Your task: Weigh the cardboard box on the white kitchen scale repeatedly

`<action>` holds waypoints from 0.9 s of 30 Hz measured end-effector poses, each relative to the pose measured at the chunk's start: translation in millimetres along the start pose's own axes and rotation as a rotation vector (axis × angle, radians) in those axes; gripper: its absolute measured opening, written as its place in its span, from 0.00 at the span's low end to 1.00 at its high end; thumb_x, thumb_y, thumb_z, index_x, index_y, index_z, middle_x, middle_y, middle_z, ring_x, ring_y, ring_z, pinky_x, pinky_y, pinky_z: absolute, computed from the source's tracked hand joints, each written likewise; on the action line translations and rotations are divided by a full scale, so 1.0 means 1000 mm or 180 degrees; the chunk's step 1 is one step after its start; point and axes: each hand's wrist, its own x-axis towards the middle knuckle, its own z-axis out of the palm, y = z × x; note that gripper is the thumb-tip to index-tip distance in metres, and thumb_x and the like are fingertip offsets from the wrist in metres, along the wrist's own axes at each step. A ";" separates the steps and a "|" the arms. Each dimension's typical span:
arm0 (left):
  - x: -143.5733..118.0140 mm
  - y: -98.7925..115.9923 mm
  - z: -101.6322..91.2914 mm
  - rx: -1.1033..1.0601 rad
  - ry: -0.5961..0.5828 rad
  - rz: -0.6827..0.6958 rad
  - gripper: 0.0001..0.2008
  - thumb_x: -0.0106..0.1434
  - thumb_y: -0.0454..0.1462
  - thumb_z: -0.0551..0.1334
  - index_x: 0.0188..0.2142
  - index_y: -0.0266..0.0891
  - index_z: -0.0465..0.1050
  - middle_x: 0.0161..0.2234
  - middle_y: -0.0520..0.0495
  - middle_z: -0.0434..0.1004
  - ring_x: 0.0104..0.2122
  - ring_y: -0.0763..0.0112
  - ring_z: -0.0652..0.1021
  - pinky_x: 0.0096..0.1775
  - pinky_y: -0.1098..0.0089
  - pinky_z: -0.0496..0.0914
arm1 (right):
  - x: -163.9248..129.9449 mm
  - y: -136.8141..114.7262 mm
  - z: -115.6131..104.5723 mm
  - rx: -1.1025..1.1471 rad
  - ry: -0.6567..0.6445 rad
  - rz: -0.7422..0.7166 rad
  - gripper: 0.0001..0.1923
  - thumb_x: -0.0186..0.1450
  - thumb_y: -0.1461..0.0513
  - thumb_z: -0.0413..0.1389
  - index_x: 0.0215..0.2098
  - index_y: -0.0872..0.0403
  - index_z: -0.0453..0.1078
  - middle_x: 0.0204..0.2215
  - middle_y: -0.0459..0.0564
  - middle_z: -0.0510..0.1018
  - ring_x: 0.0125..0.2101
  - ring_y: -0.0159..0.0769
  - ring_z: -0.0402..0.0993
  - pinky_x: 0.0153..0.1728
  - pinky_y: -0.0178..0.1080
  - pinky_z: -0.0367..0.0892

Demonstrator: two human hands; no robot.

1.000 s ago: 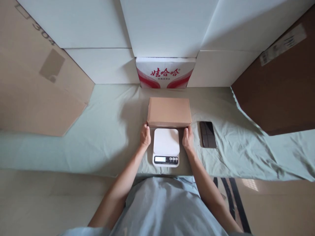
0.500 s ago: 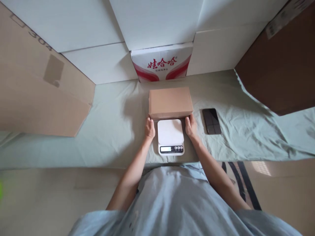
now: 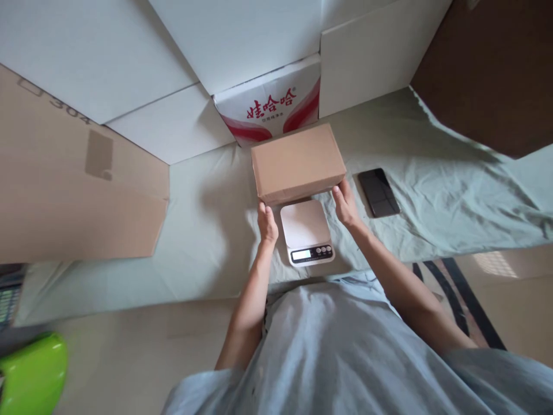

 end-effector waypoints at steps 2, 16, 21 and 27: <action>-0.011 0.017 -0.009 -0.0111 0.0038 0.0063 0.37 0.63 0.60 0.38 0.61 0.40 0.56 0.64 0.39 0.59 0.64 0.62 0.61 0.63 0.62 0.56 | -0.006 -0.017 -0.006 -0.0021 -0.0007 -0.0148 0.30 0.66 0.45 0.43 0.61 0.48 0.59 0.59 0.50 0.69 0.59 0.42 0.64 0.65 0.48 0.53; -0.125 0.014 -0.045 -0.0202 -0.0047 -0.0243 0.29 0.66 0.56 0.44 0.55 0.42 0.64 0.55 0.39 0.71 0.59 0.59 0.68 0.59 0.59 0.62 | -0.126 -0.015 -0.033 -0.0199 -0.0258 0.0364 0.27 0.66 0.46 0.44 0.58 0.48 0.62 0.56 0.54 0.70 0.58 0.47 0.65 0.60 0.54 0.59; -0.127 -0.001 -0.043 -0.0218 0.0026 -0.0359 0.29 0.65 0.55 0.46 0.57 0.41 0.63 0.58 0.39 0.68 0.61 0.58 0.67 0.62 0.56 0.59 | -0.124 -0.011 -0.034 -0.0261 -0.0184 0.0410 0.27 0.66 0.45 0.43 0.57 0.48 0.64 0.55 0.53 0.72 0.57 0.46 0.66 0.59 0.52 0.60; -0.114 -0.024 -0.042 -0.0149 0.0295 -0.0436 0.28 0.67 0.51 0.45 0.62 0.45 0.54 0.64 0.41 0.58 0.65 0.62 0.60 0.64 0.57 0.56 | -0.116 0.010 -0.044 -0.0485 0.0150 0.0499 0.25 0.68 0.49 0.39 0.59 0.47 0.60 0.57 0.52 0.69 0.57 0.45 0.65 0.58 0.52 0.61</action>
